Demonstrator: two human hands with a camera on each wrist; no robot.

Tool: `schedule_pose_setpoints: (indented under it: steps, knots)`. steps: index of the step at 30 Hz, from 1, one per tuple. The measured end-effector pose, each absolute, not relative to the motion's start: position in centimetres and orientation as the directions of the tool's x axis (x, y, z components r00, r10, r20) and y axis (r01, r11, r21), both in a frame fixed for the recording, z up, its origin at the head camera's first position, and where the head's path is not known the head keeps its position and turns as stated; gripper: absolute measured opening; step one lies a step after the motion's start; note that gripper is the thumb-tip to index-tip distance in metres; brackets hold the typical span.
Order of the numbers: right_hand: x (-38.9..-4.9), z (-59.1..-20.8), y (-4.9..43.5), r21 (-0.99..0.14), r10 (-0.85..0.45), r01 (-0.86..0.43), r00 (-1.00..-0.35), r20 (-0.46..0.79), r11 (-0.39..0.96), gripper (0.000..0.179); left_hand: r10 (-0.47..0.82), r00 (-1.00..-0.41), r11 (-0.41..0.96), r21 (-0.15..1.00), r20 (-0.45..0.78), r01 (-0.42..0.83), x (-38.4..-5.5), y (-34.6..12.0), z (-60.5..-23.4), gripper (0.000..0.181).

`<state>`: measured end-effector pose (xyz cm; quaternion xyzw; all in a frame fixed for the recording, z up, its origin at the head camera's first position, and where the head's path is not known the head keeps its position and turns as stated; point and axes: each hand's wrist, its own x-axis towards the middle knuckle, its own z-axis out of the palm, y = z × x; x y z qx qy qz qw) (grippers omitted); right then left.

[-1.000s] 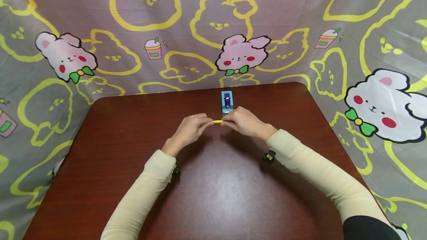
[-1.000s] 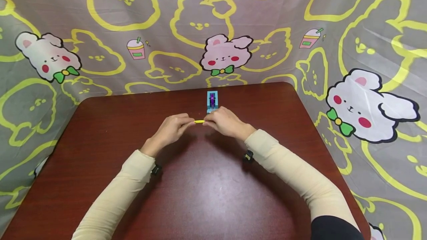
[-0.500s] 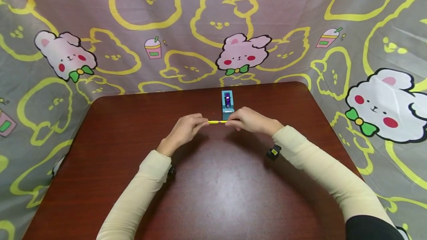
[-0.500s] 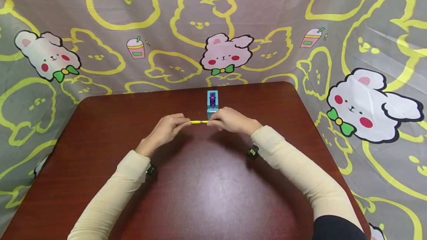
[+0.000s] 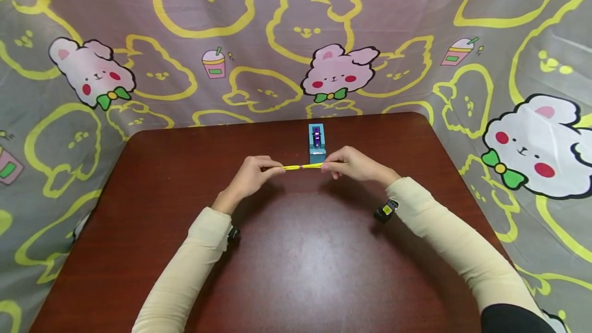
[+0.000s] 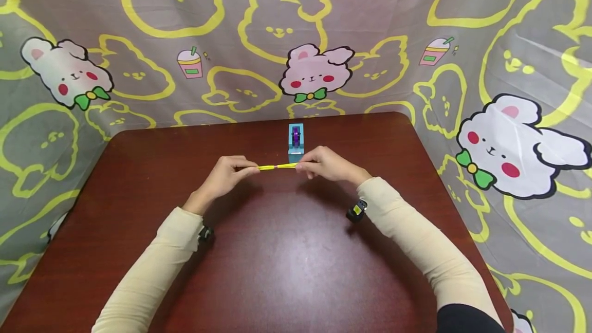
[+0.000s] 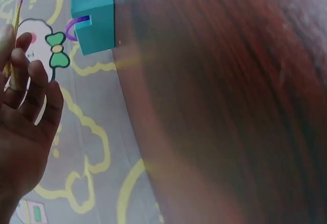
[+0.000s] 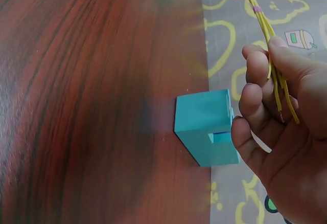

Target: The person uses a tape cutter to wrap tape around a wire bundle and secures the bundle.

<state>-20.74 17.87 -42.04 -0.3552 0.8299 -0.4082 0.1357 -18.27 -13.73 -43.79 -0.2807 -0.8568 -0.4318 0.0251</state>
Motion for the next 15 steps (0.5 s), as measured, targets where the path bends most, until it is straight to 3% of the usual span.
schedule_pose_setpoints:
  steps: [6,15]
  knots:
    - [-20.6,-42.3,17.2,-0.814,-0.689,-0.452,-0.719,0.091,0.364,0.015,0.332,-0.914,0.252,0.912,0.234,0.325,-18.6,-14.6,-43.8,0.016]
    - [-20.5,-41.9,16.2,-0.861,-0.641,-0.383,-0.763,0.090,0.335,0.011,0.212,-0.946,0.085,0.959,0.246,0.269,-19.3,-15.8,-44.1,0.015]
